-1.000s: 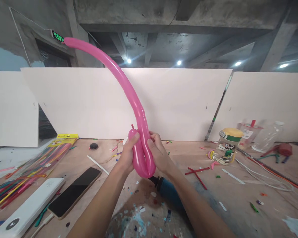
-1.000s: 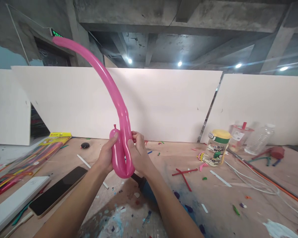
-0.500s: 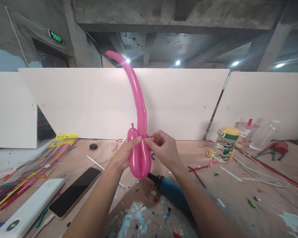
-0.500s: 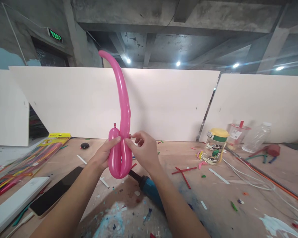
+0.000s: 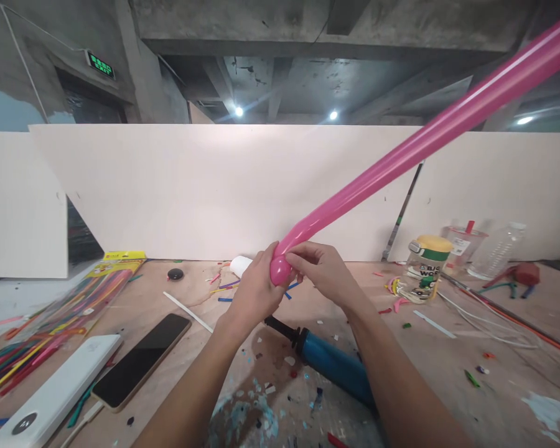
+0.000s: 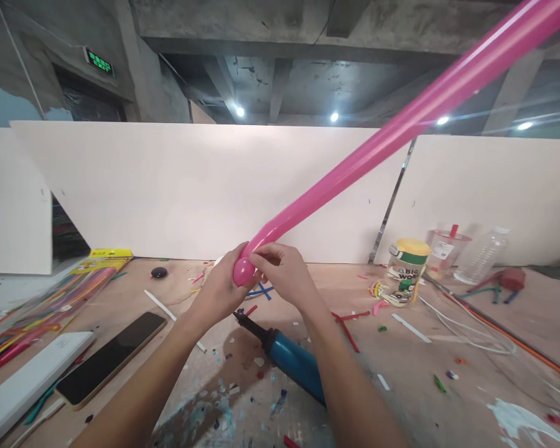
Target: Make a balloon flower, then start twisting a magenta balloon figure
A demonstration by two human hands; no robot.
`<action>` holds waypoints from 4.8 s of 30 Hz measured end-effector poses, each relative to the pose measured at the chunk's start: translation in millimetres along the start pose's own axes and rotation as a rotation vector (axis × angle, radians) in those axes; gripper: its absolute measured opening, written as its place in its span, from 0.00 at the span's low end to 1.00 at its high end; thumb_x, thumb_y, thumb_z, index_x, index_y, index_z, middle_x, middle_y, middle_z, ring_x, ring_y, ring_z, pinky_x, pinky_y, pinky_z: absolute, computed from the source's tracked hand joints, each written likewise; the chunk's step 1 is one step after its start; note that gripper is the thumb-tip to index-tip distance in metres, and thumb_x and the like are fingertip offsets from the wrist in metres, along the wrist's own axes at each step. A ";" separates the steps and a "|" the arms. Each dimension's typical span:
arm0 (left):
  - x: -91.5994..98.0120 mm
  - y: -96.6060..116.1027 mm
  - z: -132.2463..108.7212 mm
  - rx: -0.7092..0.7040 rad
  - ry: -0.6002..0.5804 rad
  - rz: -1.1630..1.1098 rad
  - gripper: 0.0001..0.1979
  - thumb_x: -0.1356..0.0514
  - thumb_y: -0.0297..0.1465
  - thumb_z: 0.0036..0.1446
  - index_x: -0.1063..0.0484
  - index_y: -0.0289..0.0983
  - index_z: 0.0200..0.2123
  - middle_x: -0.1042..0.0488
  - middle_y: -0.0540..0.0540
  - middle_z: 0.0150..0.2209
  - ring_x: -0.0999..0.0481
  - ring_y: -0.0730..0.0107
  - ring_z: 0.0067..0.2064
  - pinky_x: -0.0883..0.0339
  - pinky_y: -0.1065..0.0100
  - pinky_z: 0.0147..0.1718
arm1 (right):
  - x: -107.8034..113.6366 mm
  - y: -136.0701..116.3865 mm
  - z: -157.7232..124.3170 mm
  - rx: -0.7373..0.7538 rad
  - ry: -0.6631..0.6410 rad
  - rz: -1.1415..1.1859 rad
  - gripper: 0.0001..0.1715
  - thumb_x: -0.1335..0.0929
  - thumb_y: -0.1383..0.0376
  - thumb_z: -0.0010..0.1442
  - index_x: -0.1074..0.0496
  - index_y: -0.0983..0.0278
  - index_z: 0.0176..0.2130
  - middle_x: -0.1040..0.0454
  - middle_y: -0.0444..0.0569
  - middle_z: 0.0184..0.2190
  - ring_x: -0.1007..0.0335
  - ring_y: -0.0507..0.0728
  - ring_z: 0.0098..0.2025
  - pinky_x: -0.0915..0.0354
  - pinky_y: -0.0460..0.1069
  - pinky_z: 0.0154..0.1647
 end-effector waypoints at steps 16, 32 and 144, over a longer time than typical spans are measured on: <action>-0.8 11.2 -4.9 0.397 -0.165 -1.267 0.21 0.38 0.40 0.55 0.33 0.38 0.50 0.24 0.43 0.36 0.23 0.61 0.36 0.29 0.62 0.36 | 6.3 -8.7 -0.3 0.124 0.145 0.141 0.13 0.32 0.58 0.56 0.35 0.64 0.27 0.29 0.47 0.32 0.32 0.53 0.33 0.33 0.50 0.35; -8.5 15.7 -18.6 0.531 -0.641 -1.576 0.25 0.40 0.48 0.50 0.32 0.37 0.45 0.25 0.41 0.35 0.23 0.53 0.38 0.30 0.58 0.35 | -11.8 10.5 -0.3 0.018 -0.222 0.574 0.18 0.32 0.51 0.56 0.38 0.61 0.31 0.39 0.36 0.20 0.44 0.47 0.15 0.43 0.44 0.16; 37.4 29.9 -16.8 -0.197 0.550 -0.288 0.07 0.36 0.29 0.48 0.33 0.39 0.25 0.32 0.51 0.27 0.32 0.72 0.30 0.36 0.68 0.30 | -3.2 -28.4 -13.1 0.199 0.049 0.259 0.07 0.31 0.60 0.56 0.27 0.62 0.31 0.27 0.44 0.25 0.31 0.52 0.27 0.33 0.49 0.28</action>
Point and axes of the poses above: each hand's wrist, its own z-axis towards the middle knuckle, its own x-axis out of the back of the hand, y = z × x, the point moved 4 cm from there along z, towards the middle knuckle
